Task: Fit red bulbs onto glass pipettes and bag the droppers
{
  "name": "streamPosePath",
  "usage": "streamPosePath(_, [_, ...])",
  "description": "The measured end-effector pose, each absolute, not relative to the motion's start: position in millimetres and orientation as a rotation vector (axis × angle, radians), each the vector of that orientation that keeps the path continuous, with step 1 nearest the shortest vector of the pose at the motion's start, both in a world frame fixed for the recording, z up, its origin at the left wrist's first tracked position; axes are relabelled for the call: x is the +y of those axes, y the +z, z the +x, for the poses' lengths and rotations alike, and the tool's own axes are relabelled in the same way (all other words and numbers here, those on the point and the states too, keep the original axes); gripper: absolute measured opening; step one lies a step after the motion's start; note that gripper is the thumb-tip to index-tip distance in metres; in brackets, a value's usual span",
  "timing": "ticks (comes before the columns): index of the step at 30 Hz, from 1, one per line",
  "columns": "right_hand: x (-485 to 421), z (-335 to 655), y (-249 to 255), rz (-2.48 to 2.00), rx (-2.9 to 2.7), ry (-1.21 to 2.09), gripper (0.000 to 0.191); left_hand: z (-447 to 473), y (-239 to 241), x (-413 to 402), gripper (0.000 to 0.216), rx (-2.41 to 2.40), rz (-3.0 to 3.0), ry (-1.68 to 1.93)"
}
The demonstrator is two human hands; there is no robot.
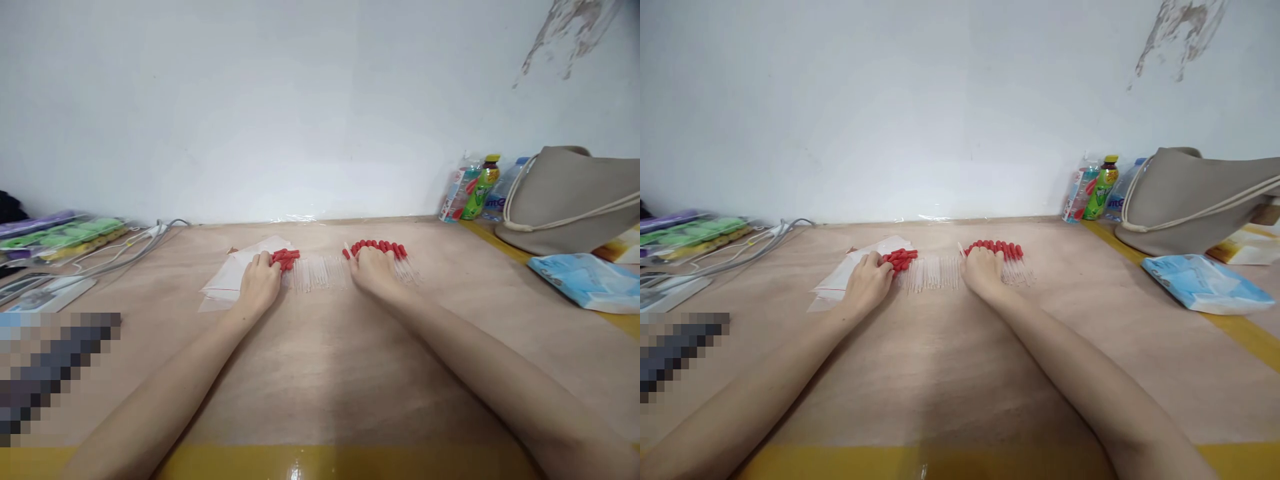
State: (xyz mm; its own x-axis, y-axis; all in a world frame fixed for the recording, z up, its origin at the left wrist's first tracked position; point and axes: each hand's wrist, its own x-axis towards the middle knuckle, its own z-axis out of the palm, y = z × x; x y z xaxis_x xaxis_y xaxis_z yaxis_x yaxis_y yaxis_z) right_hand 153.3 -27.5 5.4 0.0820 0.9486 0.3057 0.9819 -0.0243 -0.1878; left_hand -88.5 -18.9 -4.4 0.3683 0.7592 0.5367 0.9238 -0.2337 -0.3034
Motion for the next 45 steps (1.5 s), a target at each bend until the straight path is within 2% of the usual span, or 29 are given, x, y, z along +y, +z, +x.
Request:
streamPosePath(5, [-58, 177, -8, -1.788, -1.958, -0.446, 0.024, -87, -4, -18, 0.024, -1.46, -2.071, -0.404])
streamPosePath(9, [-74, 194, -25, -1.635, -2.009, -0.506, 0.023, -87, 3, -24, 0.023, -1.583, -2.052, -0.505])
streamPosePath(24, [-82, 194, -36, -1.446, -2.013, -0.417, 0.019, -90, 5, -22, 0.022, -1.664, -2.145, -0.568])
streamPosePath(33, [-85, 194, -34, -1.216, -2.061, -0.305, 0.023, -54, -5, -49, 0.023, -1.278, -2.45, -1.109])
streamPosePath(45, [-91, 186, -35, -1.106, -2.117, -0.17, 0.023, -26, -16, -73, 0.018, -1.304, -2.835, -1.248])
